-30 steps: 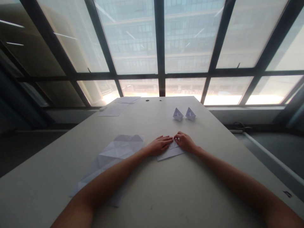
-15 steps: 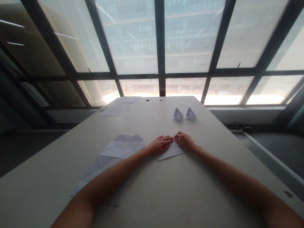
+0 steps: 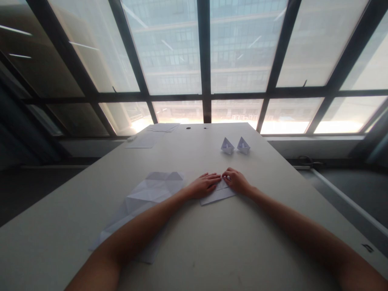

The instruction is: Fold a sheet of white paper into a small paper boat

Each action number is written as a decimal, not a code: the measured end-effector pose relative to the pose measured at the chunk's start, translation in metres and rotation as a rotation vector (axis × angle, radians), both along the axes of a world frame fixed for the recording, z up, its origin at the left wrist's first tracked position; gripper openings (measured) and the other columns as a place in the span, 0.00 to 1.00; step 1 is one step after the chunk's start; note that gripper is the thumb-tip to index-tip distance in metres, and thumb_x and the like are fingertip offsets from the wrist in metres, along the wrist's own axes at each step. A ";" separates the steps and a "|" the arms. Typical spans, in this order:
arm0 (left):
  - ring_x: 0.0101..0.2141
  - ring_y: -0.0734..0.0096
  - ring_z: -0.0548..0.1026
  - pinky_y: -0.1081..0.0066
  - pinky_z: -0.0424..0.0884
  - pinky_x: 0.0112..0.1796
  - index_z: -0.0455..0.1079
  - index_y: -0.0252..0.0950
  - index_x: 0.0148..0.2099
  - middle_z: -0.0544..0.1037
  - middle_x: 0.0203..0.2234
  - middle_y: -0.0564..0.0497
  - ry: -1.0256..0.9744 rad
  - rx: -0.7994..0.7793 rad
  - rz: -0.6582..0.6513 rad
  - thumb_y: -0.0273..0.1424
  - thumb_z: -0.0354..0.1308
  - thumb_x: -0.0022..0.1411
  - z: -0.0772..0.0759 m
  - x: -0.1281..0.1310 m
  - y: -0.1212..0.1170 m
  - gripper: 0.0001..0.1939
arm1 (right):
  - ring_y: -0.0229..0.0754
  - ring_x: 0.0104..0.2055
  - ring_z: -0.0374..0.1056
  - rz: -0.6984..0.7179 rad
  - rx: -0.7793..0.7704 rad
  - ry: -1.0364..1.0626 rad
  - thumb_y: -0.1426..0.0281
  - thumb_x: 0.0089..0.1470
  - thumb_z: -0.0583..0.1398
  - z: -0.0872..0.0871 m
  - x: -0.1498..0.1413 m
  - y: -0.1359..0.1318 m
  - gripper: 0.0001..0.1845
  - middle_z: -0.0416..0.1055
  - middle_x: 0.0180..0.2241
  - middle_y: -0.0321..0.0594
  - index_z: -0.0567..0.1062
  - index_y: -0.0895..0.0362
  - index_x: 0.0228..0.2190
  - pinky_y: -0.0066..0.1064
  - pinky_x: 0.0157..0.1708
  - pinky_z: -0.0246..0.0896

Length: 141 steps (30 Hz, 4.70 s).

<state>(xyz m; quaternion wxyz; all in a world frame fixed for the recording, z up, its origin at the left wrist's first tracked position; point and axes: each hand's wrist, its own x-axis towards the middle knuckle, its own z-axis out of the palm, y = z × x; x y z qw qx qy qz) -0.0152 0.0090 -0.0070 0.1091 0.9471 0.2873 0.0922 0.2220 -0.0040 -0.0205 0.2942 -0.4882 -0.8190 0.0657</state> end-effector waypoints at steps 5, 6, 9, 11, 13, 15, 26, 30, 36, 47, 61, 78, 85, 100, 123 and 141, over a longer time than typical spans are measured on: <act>0.67 0.66 0.54 0.57 0.46 0.66 0.55 0.47 0.70 0.58 0.67 0.51 -0.004 -0.006 -0.006 0.37 0.42 0.74 0.000 0.000 0.000 0.25 | 0.39 0.37 0.71 -0.006 -0.012 -0.004 0.70 0.62 0.58 0.001 0.000 -0.001 0.09 0.74 0.38 0.39 0.80 0.53 0.37 0.28 0.40 0.61; 0.67 0.66 0.54 0.57 0.46 0.66 0.55 0.47 0.70 0.58 0.67 0.51 -0.005 -0.005 -0.006 0.37 0.42 0.74 -0.001 0.000 0.001 0.25 | 0.39 0.38 0.71 -0.007 -0.012 -0.005 0.70 0.62 0.58 0.001 -0.001 -0.001 0.09 0.74 0.38 0.40 0.80 0.53 0.37 0.28 0.41 0.61; 0.67 0.66 0.53 0.58 0.47 0.66 0.54 0.47 0.70 0.58 0.67 0.52 -0.008 0.003 -0.005 0.37 0.42 0.74 -0.002 0.000 0.001 0.25 | 0.39 0.38 0.71 -0.008 -0.005 -0.007 0.70 0.62 0.58 0.001 -0.001 0.000 0.09 0.74 0.38 0.40 0.80 0.53 0.38 0.28 0.41 0.61; 0.67 0.66 0.53 0.58 0.47 0.66 0.54 0.47 0.70 0.58 0.67 0.52 -0.009 0.008 -0.004 0.37 0.43 0.74 -0.002 0.000 0.001 0.25 | 0.39 0.38 0.71 -0.004 -0.002 -0.007 0.70 0.62 0.58 0.001 0.000 0.000 0.09 0.74 0.38 0.40 0.80 0.53 0.38 0.28 0.41 0.61; 0.67 0.66 0.54 0.58 0.47 0.66 0.54 0.47 0.70 0.58 0.67 0.51 -0.009 0.010 -0.003 0.37 0.43 0.74 -0.002 0.000 0.001 0.25 | 0.39 0.38 0.71 -0.002 -0.002 -0.006 0.70 0.62 0.58 0.001 0.000 0.000 0.09 0.73 0.38 0.40 0.80 0.53 0.38 0.28 0.41 0.61; 0.67 0.66 0.54 0.57 0.47 0.66 0.54 0.47 0.70 0.59 0.67 0.51 -0.008 0.009 -0.005 0.37 0.43 0.74 -0.002 0.000 0.001 0.25 | 0.39 0.38 0.71 -0.003 -0.005 -0.007 0.69 0.62 0.58 0.001 0.000 -0.001 0.09 0.74 0.38 0.40 0.80 0.53 0.38 0.27 0.41 0.61; 0.67 0.65 0.54 0.56 0.47 0.66 0.54 0.46 0.70 0.59 0.67 0.50 -0.009 -0.014 0.000 0.37 0.44 0.73 -0.001 0.000 0.001 0.26 | 0.40 0.38 0.71 -0.008 -0.002 -0.019 0.70 0.62 0.58 0.002 0.000 -0.001 0.09 0.74 0.38 0.40 0.80 0.53 0.38 0.28 0.41 0.61; 0.67 0.64 0.55 0.57 0.48 0.66 0.50 0.45 0.72 0.59 0.67 0.49 -0.029 -0.031 0.006 0.35 0.48 0.71 -0.001 -0.001 0.001 0.30 | 0.40 0.38 0.71 -0.017 -0.001 -0.022 0.69 0.62 0.58 0.003 -0.001 -0.002 0.09 0.74 0.38 0.41 0.80 0.54 0.37 0.28 0.41 0.61; 0.63 0.62 0.63 0.58 0.56 0.63 0.59 0.43 0.68 0.65 0.63 0.48 -0.152 0.063 0.078 0.34 0.53 0.68 -0.005 -0.002 0.006 0.27 | 0.40 0.40 0.71 -0.063 -0.004 -0.047 0.72 0.61 0.59 0.002 -0.002 -0.001 0.09 0.74 0.38 0.41 0.80 0.54 0.37 0.27 0.41 0.61; 0.51 0.65 0.75 0.64 0.66 0.57 0.78 0.42 0.49 0.79 0.49 0.50 -0.227 0.098 0.033 0.31 0.53 0.66 -0.002 0.000 0.007 0.14 | 0.38 0.35 0.70 0.005 -0.017 0.022 0.77 0.57 0.60 -0.001 0.000 0.002 0.09 0.74 0.35 0.39 0.81 0.55 0.34 0.27 0.39 0.61; 0.68 0.56 0.50 0.54 0.45 0.66 0.47 0.40 0.73 0.51 0.69 0.42 0.022 0.019 0.020 0.58 0.49 0.64 -0.005 -0.002 0.003 0.44 | 0.46 0.47 0.67 0.117 0.028 -0.052 0.73 0.57 0.62 0.010 -0.003 -0.005 0.11 0.75 0.40 0.44 0.81 0.53 0.42 0.36 0.52 0.60; 0.40 0.67 0.79 0.67 0.67 0.48 0.79 0.42 0.41 0.82 0.37 0.50 -0.173 0.273 0.009 0.40 0.51 0.73 0.001 -0.001 0.005 0.16 | 0.45 0.42 0.73 0.307 -0.013 -0.061 0.63 0.56 0.64 0.034 0.010 -0.012 0.07 0.78 0.41 0.40 0.81 0.51 0.34 0.34 0.45 0.64; 0.40 0.65 0.79 0.65 0.70 0.45 0.72 0.41 0.56 0.81 0.41 0.49 -0.142 0.343 0.173 0.31 0.50 0.72 0.002 -0.002 0.004 0.15 | 0.43 0.37 0.73 0.187 -0.122 0.038 0.75 0.51 0.61 0.021 0.024 0.005 0.10 0.79 0.35 0.39 0.81 0.54 0.34 0.33 0.41 0.65; 0.66 0.61 0.56 0.58 0.50 0.65 0.49 0.41 0.72 0.57 0.67 0.46 -0.061 0.042 -0.040 0.38 0.49 0.71 -0.008 0.001 0.004 0.30 | 0.46 0.51 0.68 0.125 0.042 -0.119 0.73 0.60 0.57 0.005 -0.008 -0.009 0.14 0.75 0.46 0.46 0.79 0.55 0.46 0.37 0.54 0.61; 0.69 0.48 0.45 0.46 0.43 0.64 0.47 0.27 0.71 0.48 0.69 0.30 0.115 0.082 0.376 0.54 0.37 0.71 -0.020 -0.006 0.014 0.41 | 0.51 0.72 0.39 0.021 -0.214 -0.285 0.55 0.66 0.47 -0.008 -0.006 0.000 0.37 0.45 0.69 0.56 0.53 0.67 0.67 0.48 0.68 0.32; 0.67 0.62 0.54 0.60 0.51 0.66 0.53 0.36 0.71 0.56 0.68 0.44 -0.043 0.036 0.025 0.39 0.45 0.73 -0.010 -0.002 0.011 0.28 | 0.51 0.71 0.42 0.057 -0.169 -0.227 0.59 0.64 0.52 -0.002 -0.002 -0.002 0.34 0.47 0.69 0.53 0.57 0.61 0.66 0.50 0.67 0.37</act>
